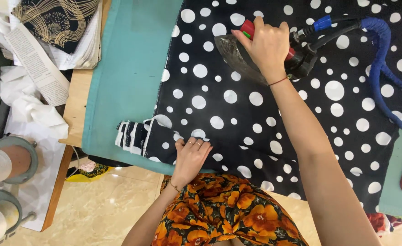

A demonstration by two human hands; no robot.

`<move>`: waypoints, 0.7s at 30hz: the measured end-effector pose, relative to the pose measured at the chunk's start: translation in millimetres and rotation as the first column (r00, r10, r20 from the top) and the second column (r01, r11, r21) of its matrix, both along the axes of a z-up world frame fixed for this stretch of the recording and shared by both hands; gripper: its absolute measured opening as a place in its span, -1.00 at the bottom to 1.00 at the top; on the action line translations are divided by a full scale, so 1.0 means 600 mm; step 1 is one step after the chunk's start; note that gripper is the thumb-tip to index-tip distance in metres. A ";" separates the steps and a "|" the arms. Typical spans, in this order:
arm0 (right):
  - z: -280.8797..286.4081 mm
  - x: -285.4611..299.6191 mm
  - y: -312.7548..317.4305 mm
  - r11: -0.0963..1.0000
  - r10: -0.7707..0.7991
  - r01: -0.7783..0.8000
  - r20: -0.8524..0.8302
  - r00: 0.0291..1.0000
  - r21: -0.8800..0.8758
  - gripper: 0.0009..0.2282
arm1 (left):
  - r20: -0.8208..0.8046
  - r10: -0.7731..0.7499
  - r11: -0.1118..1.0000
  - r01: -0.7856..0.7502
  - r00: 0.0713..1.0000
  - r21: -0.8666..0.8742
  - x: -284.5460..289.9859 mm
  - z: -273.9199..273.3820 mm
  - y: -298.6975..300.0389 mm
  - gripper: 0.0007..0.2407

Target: Ironing a piece of black fabric with white polka dots on a blue workbench.

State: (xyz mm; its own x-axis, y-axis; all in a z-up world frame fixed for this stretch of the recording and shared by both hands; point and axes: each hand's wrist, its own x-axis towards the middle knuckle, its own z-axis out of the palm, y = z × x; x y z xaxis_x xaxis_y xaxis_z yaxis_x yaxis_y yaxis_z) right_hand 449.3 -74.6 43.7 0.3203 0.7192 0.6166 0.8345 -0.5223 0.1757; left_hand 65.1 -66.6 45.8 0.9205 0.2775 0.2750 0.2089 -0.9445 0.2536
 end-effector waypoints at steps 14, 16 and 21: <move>-0.014 0.045 0.028 0.999 -0.036 0.036 0.008 0.999 0.017 -0.47 | 0.010 -0.114 0.993 0.114 0.993 -0.042 0.026 -0.023 0.001 -0.91; -0.014 0.048 0.029 0.999 -0.038 0.038 0.005 0.999 0.021 -0.46 | 0.012 -0.107 0.992 0.108 0.994 -0.064 0.028 -0.021 0.002 -0.92; -0.016 0.044 0.027 0.999 -0.034 0.035 -0.011 0.999 0.027 -0.47 | 0.039 -0.103 0.992 0.105 0.994 -0.072 0.030 -0.017 0.002 -0.92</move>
State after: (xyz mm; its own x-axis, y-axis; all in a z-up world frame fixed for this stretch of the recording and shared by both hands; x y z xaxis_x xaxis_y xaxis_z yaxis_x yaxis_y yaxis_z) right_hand 475.5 -58.2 34.4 0.3510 0.6906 0.6323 0.8176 -0.5552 0.1526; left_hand 83.0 -65.5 35.6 0.9356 0.2015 0.2901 0.1002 -0.9390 0.3290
